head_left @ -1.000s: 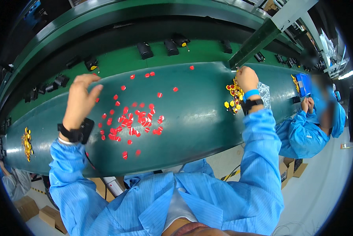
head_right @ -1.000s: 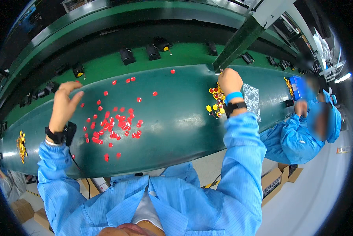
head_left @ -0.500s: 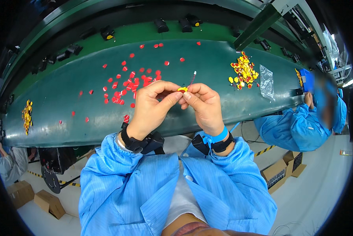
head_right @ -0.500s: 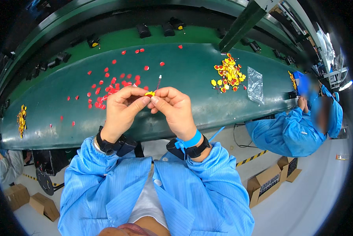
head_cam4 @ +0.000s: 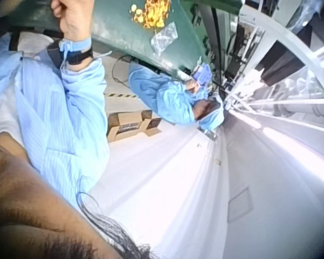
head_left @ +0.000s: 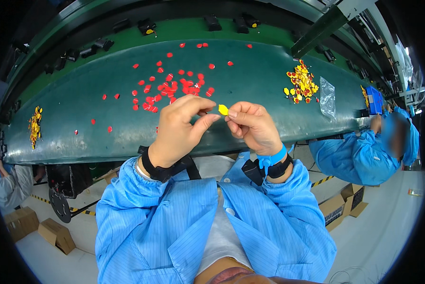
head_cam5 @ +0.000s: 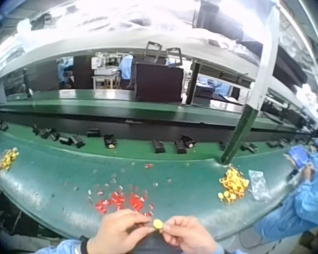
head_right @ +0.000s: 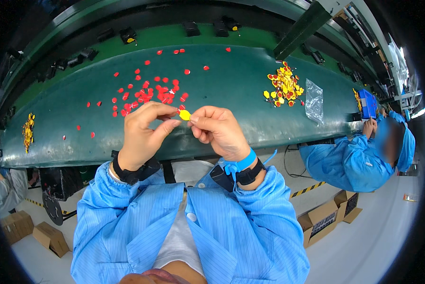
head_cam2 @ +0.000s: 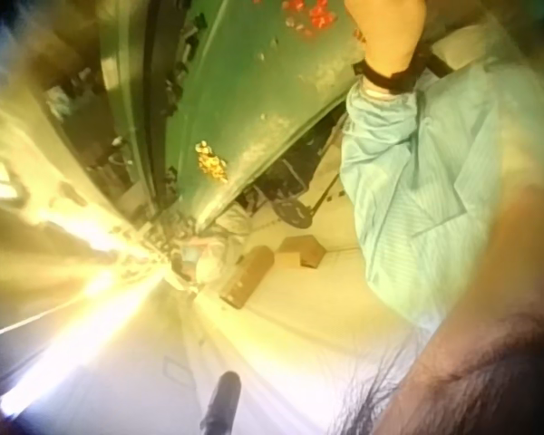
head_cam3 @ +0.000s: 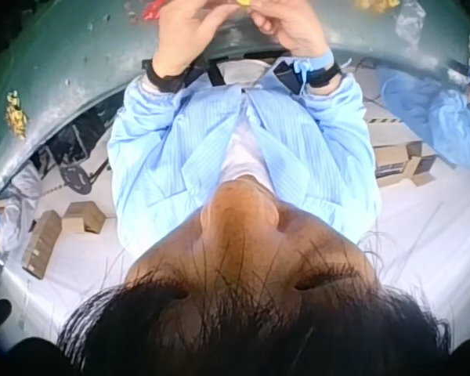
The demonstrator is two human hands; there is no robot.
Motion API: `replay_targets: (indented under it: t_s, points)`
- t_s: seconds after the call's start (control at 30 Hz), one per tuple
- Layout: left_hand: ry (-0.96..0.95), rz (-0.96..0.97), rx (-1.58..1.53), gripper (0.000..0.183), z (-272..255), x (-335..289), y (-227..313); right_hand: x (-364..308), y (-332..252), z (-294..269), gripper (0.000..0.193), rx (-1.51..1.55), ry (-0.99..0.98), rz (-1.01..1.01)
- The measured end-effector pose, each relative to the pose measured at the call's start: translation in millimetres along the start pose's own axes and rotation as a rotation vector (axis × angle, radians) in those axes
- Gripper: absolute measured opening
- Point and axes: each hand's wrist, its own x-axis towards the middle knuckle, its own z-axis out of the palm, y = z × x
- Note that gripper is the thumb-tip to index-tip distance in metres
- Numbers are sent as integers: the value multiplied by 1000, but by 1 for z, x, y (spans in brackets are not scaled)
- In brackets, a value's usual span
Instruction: Manually assembling small electronic parts by attaching color-coded pieces to a plastic base at a conveyor belt.
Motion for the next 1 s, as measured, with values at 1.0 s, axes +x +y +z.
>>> replay_targets:
  t_s: [1.0]
  points:
    - [-969,524,1037,12,12,-11,-30,-18,9,-65,13,410,-120,-205]
